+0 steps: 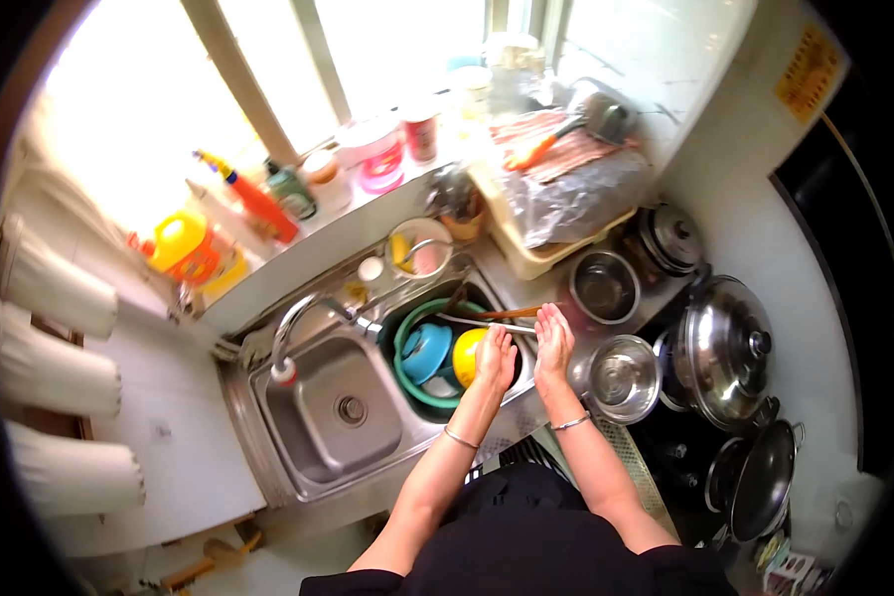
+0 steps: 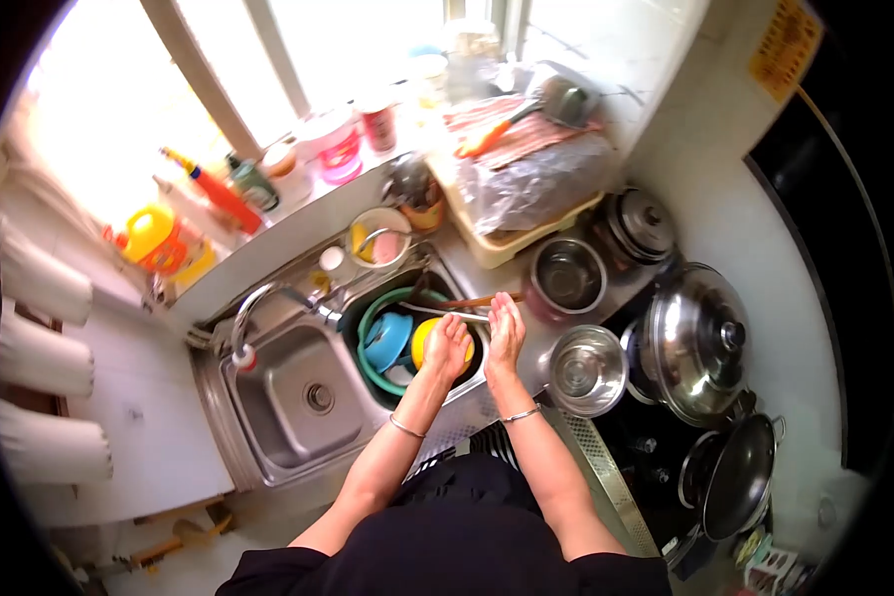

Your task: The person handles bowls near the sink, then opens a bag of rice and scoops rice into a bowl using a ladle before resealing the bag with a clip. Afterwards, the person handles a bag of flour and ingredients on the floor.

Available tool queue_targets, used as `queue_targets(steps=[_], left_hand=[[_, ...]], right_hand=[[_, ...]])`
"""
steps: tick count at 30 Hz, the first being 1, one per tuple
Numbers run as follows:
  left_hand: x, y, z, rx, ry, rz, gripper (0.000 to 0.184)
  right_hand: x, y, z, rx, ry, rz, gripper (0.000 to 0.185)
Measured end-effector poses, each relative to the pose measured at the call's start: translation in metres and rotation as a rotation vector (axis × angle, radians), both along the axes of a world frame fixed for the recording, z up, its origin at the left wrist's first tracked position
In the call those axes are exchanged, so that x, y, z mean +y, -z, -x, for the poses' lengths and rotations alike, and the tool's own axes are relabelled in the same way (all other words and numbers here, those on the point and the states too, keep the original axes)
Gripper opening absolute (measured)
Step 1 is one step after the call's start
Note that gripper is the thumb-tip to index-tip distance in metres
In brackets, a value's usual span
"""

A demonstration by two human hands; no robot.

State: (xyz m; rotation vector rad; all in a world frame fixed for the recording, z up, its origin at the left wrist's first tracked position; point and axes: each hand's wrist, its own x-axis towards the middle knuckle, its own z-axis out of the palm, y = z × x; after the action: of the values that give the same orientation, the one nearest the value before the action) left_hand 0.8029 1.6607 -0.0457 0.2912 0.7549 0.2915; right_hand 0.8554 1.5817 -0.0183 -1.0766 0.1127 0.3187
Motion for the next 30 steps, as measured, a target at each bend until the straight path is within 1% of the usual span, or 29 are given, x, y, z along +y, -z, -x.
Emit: queue_targets(steps=[2, 4, 6, 8, 10, 11, 12, 14, 16, 18, 19, 21, 22, 24, 28, 30], left_hand=[[0.019, 0.005, 0.030, 0.054, -0.112, 0.015, 0.058], [0.038, 0.022, 0.060, 0.129, -0.175, 0.017, 0.058], [0.053, 0.045, 0.085, 0.170, -0.346, 0.138, 0.057], [0.066, 0.062, 0.108, 0.226, -0.438, 0.259, 0.050], [0.075, 0.105, 0.125, 0.225, -0.521, 0.398, 0.057], [0.077, 0.117, 0.130, 0.241, -0.576, 0.468, 0.057], [0.079, 0.123, 0.133, 0.244, -0.593, 0.476, 0.057], [0.082, 0.136, 0.136, 0.305, -0.651, 0.520, 0.058], [0.087, 0.141, 0.134, 0.322, -0.680, 0.554, 0.056], [0.090, 0.146, 0.133, 0.352, -0.709, 0.567, 0.048], [0.092, 0.149, 0.131, 0.357, -0.716, 0.575, 0.048], [0.097, 0.160, 0.127, 0.314, -0.798, 0.615, 0.035], [0.097, 0.166, 0.127, 0.319, -0.803, 0.622, 0.035], [0.100, 0.172, 0.125, 0.247, -0.775, 0.612, 0.026], [0.102, 0.177, 0.113, 0.216, -0.765, 0.668, 0.024], [0.101, 0.177, 0.106, 0.195, -0.753, 0.586, 0.026]], right_hand=[[0.024, 0.014, 0.021, 0.022, -0.091, 0.026, 0.045], [0.046, 0.033, 0.041, 0.039, -0.199, 0.064, 0.043], [0.066, 0.052, 0.054, 0.029, -0.320, 0.144, 0.042], [0.086, 0.063, 0.062, 0.096, -0.406, 0.158, 0.044], [0.104, 0.080, 0.063, 0.202, -0.469, 0.147, 0.047], [0.110, 0.094, 0.061, 0.180, -0.529, 0.150, 0.053], [0.117, 0.098, 0.061, 0.185, -0.546, 0.156, 0.053], [0.130, 0.105, 0.058, 0.316, -0.538, 0.195, 0.059], [0.140, 0.121, 0.053, 0.302, -0.567, 0.244, 0.061], [0.146, 0.133, 0.050, 0.251, -0.605, 0.327, 0.059], [0.148, 0.138, 0.049, 0.256, -0.612, 0.335, 0.059], [0.153, 0.144, 0.048, 0.272, -0.623, 0.364, 0.058], [0.154, 0.143, 0.048, 0.278, -0.627, 0.371, 0.058], [0.157, 0.141, 0.046, 0.259, -0.655, 0.393, 0.058], [0.157, 0.142, 0.040, 0.218, -0.679, 0.430, 0.057], [0.155, 0.139, 0.040, 0.078, -0.715, 0.421, 0.055]])
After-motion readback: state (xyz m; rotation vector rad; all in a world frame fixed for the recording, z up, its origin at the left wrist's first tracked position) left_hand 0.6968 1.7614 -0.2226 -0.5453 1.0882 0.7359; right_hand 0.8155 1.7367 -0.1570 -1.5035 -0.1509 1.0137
